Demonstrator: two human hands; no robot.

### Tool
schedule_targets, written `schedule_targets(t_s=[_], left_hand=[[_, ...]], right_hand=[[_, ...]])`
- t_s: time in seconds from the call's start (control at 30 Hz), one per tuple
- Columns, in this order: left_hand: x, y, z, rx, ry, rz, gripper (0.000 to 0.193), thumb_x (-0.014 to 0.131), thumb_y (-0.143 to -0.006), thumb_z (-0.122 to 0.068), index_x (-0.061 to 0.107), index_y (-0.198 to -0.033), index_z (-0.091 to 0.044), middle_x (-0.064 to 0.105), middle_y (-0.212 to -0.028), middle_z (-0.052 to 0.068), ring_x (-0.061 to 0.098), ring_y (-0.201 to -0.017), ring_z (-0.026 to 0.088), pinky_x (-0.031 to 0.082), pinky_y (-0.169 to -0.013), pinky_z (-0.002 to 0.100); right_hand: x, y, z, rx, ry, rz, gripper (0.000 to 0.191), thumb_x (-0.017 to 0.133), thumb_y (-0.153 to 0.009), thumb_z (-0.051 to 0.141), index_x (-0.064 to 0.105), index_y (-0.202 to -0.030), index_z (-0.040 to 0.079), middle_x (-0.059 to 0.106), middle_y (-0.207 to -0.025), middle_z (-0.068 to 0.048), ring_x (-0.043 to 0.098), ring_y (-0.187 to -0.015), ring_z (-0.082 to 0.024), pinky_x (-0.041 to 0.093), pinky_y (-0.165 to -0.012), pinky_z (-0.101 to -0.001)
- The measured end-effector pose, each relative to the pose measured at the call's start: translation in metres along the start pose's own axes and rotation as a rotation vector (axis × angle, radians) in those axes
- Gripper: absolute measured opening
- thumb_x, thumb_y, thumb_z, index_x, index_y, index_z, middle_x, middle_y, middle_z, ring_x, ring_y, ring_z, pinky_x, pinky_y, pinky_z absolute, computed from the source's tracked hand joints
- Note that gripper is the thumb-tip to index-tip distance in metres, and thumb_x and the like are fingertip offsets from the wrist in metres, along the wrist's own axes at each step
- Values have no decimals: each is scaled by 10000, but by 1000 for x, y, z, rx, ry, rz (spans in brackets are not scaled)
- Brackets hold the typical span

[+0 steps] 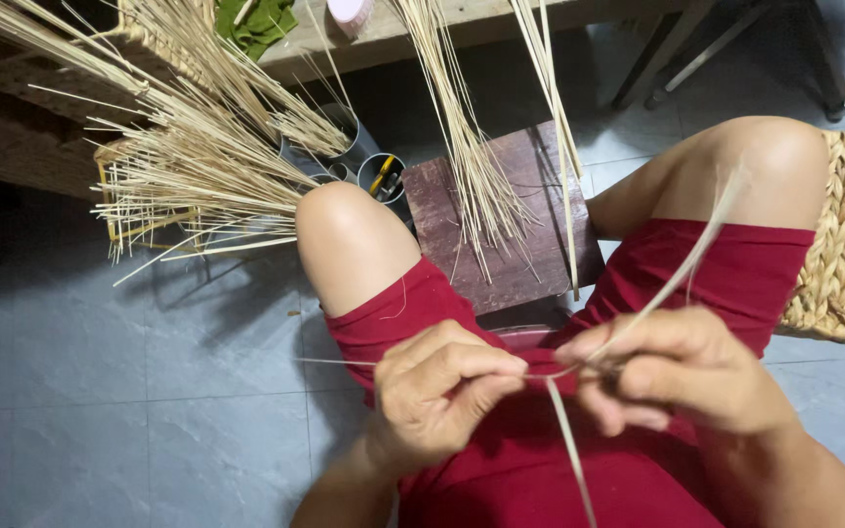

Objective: The person sits on the floor and splits thin bamboo strips with a small knife, shaving and drawing each strip against the blade to thin it, then sets finished strips with a growing pile of strips on a board beside them.

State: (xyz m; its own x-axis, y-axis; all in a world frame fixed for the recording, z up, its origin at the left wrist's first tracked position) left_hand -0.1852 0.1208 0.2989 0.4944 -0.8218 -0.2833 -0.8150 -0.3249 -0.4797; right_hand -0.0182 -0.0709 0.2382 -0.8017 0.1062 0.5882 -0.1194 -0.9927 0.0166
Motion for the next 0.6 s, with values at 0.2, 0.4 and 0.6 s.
schedule_targets(t_s=[0.2, 0.4, 0.6], left_hand=[[-13, -3, 25, 99, -38, 38, 117, 798, -904, -126, 743, -993, -75, 748, -907, 32, 690, -786, 162, 535, -702, 290], [-14, -7, 43, 86, -34, 57, 114, 801, -904, -119, 745, -989, -68, 743, -900, 33, 679, -791, 158, 530, -707, 279], [-8, -8, 53, -42, 17, 26, 90, 790, -920, -78, 741, -991, -55, 730, -873, 45, 689, -770, 153, 534, -689, 266]], right_hand=[[-20, -17, -7, 42, -242, 11, 399, 625, -1048, 151, 613, -1341, -119, 636, -759, -165, 483, -532, -109, 367, -438, -238], [-41, -28, -12, -46, -181, -166, 382, 638, -1034, 164, 604, -1320, -87, 613, -759, -152, 467, -518, -91, 349, -418, -215], [-38, -34, 4, -117, -150, -153, 426, 620, -1048, 156, 554, -1406, -63, 638, -799, -157, 489, -544, -99, 386, -456, -226]])
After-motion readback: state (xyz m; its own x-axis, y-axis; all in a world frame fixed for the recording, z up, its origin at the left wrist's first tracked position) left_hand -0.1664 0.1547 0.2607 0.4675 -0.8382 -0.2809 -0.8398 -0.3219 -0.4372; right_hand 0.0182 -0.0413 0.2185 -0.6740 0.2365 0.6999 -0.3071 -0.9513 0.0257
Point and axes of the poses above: each hand's wrist, its own y-axis away from the middle knuckle, its own x-axis out of the palm, z = x × y, the point moved 3 cm from there along -y, towards the middle knuckle
